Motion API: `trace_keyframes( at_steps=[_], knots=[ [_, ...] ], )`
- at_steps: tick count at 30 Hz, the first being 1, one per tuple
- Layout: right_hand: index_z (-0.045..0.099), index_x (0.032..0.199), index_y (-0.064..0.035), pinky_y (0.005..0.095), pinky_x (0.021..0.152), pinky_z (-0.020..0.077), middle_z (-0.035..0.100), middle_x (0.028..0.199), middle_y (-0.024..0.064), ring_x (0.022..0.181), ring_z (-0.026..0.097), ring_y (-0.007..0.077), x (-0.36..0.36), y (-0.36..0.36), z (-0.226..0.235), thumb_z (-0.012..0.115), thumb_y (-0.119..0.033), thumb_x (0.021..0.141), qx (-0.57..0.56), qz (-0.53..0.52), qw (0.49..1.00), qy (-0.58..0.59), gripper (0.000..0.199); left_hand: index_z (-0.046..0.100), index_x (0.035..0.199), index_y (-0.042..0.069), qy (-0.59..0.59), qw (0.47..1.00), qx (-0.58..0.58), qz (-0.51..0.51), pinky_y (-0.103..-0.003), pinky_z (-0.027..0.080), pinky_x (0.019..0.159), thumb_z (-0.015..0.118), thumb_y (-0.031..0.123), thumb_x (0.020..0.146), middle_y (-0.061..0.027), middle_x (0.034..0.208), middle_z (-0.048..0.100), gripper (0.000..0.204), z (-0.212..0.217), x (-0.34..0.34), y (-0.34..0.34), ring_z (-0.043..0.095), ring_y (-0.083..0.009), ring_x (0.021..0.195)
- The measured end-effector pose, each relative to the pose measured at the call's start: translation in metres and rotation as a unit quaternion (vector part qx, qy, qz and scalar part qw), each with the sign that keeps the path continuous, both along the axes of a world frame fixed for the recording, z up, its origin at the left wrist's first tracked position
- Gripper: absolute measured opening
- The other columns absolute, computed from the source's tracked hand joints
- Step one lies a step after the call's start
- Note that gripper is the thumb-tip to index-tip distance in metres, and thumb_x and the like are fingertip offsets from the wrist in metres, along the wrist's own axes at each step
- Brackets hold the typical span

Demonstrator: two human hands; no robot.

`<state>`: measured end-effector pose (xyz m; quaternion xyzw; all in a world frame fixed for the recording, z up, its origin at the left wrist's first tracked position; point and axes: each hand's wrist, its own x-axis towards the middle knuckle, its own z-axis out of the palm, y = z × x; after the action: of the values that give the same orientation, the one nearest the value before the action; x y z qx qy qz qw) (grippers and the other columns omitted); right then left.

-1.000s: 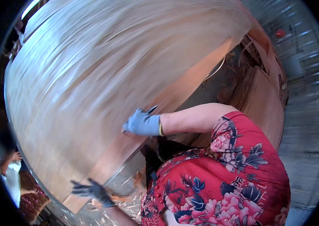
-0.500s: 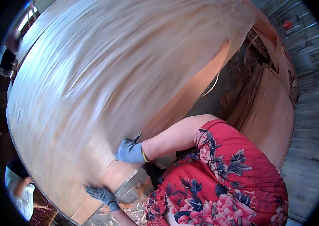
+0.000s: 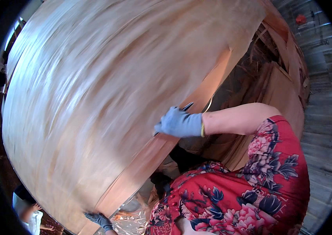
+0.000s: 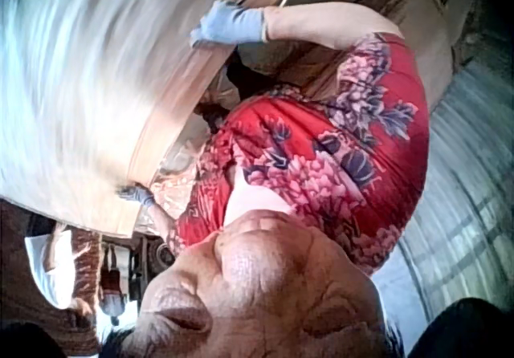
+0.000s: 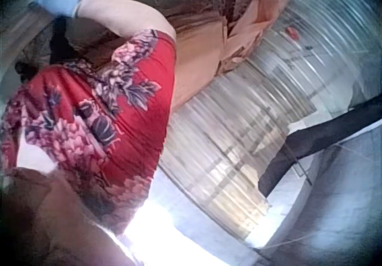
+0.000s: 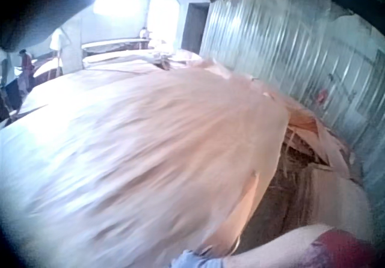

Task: The person uses a utility knife to cut a large sheet of light-colored material on a workbench. They trim the edges, peel away excess strips, and stack the cut pieces. A forklift and other workers are visible in the background.

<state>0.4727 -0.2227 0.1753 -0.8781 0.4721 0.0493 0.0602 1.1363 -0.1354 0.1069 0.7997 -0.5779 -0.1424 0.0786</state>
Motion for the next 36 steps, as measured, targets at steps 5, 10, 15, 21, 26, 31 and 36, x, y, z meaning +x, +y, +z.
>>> trace_keyframes(
  at_steps=[5,10,15,21,26,31,36],
  knots=[
    [0.052,0.088,-0.0166,0.037,0.048,0.0426,0.058,0.069,0.0048,0.06,0.061,0.0236,-0.073,0.005,0.011,0.05,-0.02,0.078,0.019,-0.047,0.996,0.078,0.011,0.003,0.134,-0.009,-0.071,0.996,-0.021,-0.041,-0.038,0.013,0.107,0.041,0.02,0.085,-0.025,0.14,0.008,0.067,-0.018,0.034,0.013,0.013,-0.0352,0.13],
    [0.051,0.089,-0.0163,0.0358,0.051,0.0441,0.056,0.069,0.0025,0.061,0.06,0.0213,-0.129,0.014,0.017,0.05,-0.019,0.078,0.029,-0.095,0.986,0.137,0.011,-0.005,0.129,-0.018,-0.25,0.946,0.121,-0.17,-0.039,0.007,0.108,0.033,0.034,0.089,-0.0351,0.138,0.0,0.076,0.022,0.002,0.006,0.003,-0.0427,0.13],
    [0.049,0.085,-0.0148,0.0347,0.052,0.0452,0.055,0.067,0.0041,0.061,0.06,0.0233,-0.167,0.03,0.013,0.054,-0.015,0.075,0.017,-0.133,0.983,0.128,0.011,-0.004,0.133,-0.01,-0.182,0.976,0.038,-0.114,-0.036,0.009,0.108,0.041,0.022,0.085,-0.0241,0.141,-0.001,0.073,-0.02,0.054,0.012,0.008,-0.0341,0.131],
    [0.05,0.09,-0.0128,0.0365,0.051,0.0478,0.059,0.068,0.0056,0.062,0.062,0.0234,-0.203,0.051,-0.004,0.053,-0.013,0.076,0.038,-0.196,0.966,0.163,0.014,-0.006,0.136,-0.004,-0.083,0.994,-0.011,-0.07,-0.034,0.007,0.109,0.044,0.013,0.083,-0.017,0.145,-0.004,0.075,-0.031,0.066,0.014,0.006,-0.0272,0.133],
    [0.053,0.097,-0.0127,0.0376,0.052,0.0479,0.061,0.068,0.0063,0.063,0.063,0.0242,-0.239,0.079,-0.011,0.051,-0.011,0.076,0.078,-0.268,0.935,0.217,0.021,-0.006,0.137,-0.001,0.032,0.999,0.029,0.02,-0.035,0.007,0.109,0.045,0.011,0.082,-0.0172,0.145,-0.003,0.076,0.006,-0.013,-0.029,0.006,-0.0273,0.133],
    [0.051,0.106,-0.0095,0.0387,0.058,0.0481,0.063,0.085,0.0102,0.074,0.062,0.0296,-0.292,0.121,-0.03,0.055,-0.017,0.081,0.06,-0.427,0.883,0.185,0.026,-0.001,0.137,-0.002,-0.018,0.998,-0.042,-0.037,-0.035,0.008,0.109,0.047,0.011,0.08,-0.017,0.144,0.001,0.076,-0.032,-0.004,-0.02,0.009,-0.0271,0.132],
    [0.053,0.108,-0.0126,0.0356,0.056,0.0468,0.063,0.082,0.0065,0.07,0.06,0.0283,-0.216,0.052,0.012,0.061,-0.024,0.078,-0.206,-0.315,0.92,-0.106,0.033,-0.003,0.136,-0.004,0.155,0.984,-0.084,-0.018,-0.035,0.007,0.109,0.053,0.023,0.083,-0.0169,0.145,0.002,0.082,-0.03,-0.017,-0.028,0.008,-0.0275,0.133]
  ],
)
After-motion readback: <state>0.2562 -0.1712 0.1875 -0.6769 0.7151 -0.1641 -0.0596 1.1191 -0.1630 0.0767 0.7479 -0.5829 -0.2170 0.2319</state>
